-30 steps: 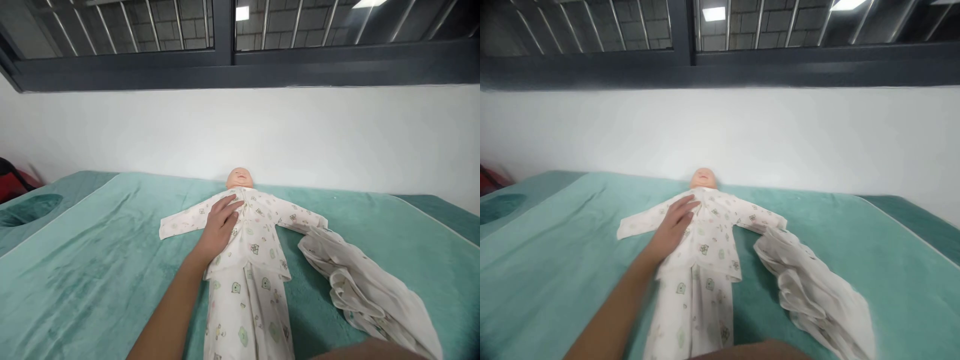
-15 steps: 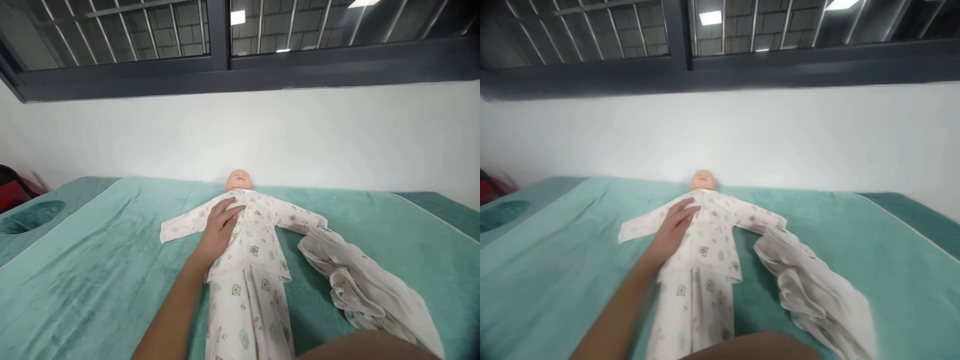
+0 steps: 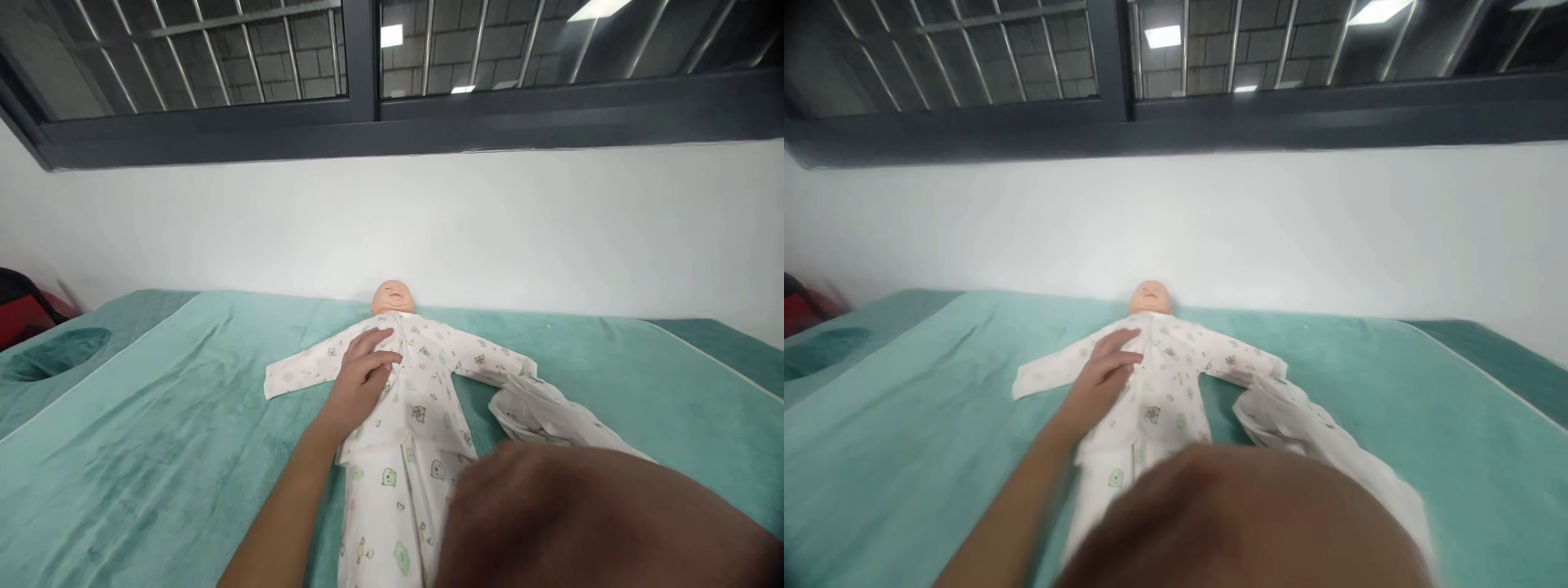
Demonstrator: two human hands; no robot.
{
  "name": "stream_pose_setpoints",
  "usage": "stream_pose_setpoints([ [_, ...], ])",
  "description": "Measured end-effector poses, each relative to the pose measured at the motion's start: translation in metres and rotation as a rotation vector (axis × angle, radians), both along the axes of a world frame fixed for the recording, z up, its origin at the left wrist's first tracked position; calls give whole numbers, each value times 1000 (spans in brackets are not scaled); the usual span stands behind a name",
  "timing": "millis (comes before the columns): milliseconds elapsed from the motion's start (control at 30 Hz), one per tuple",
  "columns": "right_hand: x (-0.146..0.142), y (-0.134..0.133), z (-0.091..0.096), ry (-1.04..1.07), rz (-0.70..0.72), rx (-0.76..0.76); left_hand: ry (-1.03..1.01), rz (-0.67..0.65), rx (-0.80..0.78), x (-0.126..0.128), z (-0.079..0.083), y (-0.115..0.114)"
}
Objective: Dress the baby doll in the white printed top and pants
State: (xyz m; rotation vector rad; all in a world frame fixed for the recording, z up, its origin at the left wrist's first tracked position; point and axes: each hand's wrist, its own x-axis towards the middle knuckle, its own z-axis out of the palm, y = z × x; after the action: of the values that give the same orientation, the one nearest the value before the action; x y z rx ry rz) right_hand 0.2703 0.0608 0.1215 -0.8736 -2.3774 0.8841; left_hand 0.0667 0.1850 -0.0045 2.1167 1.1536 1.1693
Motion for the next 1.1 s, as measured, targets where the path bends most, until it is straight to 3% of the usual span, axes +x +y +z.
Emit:
stream_pose_setpoints([
  [67, -9, 26, -3, -72, -186, 22, -6, -25, 29, 0, 2, -1],
  [167, -24, 62, -27, -256, -519, 59, 3, -48, 17, 0, 4, -2],
  [233, -32, 79, -47, -334, -583, 62, 15, -49, 5, 0, 4, -3],
  [367, -37, 94, -72, -325, -539, 105, 26, -35, 6, 0, 3, -3],
  [467, -29, 99, -72, -292, -472, 52, 33, -33, -7, 0, 4, -4],
  [667, -13, 109, -69, -136, -368, -193, 63, -46, 7, 1, 4, -4],
  [833, -13, 111, -74, -64, -403, -138, 40, -44, 1, 2, 4, -3],
  [1100, -12, 116, -80, 71, -425, -268, 31, -57, -40, 1, 8, -4],
])
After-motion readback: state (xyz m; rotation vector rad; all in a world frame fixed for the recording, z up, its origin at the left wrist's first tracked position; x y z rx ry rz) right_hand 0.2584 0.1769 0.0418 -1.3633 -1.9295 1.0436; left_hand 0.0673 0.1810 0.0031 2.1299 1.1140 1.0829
